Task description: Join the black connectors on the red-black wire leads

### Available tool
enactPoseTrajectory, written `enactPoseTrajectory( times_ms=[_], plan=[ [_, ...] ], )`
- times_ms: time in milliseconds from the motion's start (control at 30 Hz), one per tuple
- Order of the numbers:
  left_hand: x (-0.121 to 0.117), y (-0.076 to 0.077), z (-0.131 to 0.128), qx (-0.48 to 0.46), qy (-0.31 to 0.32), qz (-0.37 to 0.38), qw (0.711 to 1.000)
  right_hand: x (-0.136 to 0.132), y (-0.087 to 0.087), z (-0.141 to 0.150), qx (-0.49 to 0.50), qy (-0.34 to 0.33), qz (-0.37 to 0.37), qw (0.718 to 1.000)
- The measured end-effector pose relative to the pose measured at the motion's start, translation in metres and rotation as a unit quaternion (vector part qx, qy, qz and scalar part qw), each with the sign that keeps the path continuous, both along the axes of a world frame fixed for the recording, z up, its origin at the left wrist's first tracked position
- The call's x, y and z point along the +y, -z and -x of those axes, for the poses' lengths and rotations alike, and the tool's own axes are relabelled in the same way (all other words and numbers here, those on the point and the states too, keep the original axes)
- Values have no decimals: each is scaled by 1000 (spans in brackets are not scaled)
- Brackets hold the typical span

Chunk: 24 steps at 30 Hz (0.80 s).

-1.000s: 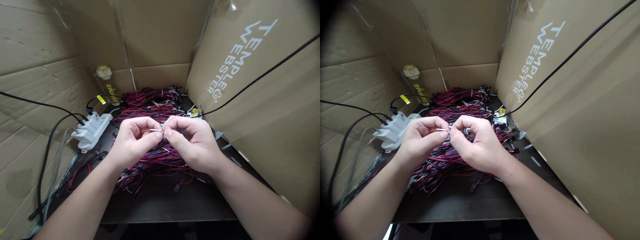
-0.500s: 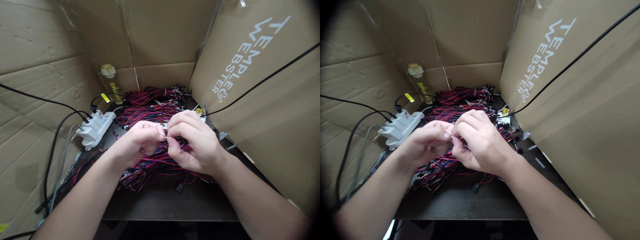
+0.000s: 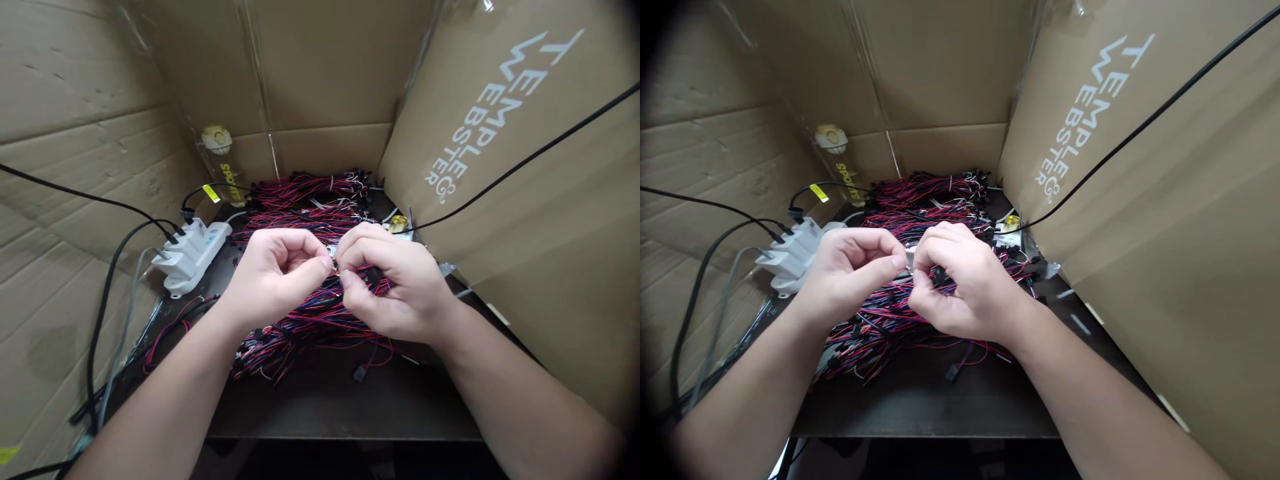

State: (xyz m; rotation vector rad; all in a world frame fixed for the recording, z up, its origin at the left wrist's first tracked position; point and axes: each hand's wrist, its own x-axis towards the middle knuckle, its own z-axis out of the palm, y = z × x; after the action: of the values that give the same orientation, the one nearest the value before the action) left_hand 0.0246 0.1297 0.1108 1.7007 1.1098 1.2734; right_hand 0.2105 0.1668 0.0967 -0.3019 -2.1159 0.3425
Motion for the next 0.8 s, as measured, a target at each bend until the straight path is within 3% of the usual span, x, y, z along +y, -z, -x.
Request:
enactPoseTrajectory(
  times_ms=[267, 533, 800],
  plan=[
    [-2, 6, 3, 69, -12, -159, 985, -1, -2, -1, 17, -20, 84, 996],
    [-2, 8, 5, 90, -5, -273, 958, -5, -6, -2, 51, -69, 191, 978],
    [0, 10, 3, 147, -37, -360, 921, -5, -6, -2, 35, -63, 223, 972]
  ],
)
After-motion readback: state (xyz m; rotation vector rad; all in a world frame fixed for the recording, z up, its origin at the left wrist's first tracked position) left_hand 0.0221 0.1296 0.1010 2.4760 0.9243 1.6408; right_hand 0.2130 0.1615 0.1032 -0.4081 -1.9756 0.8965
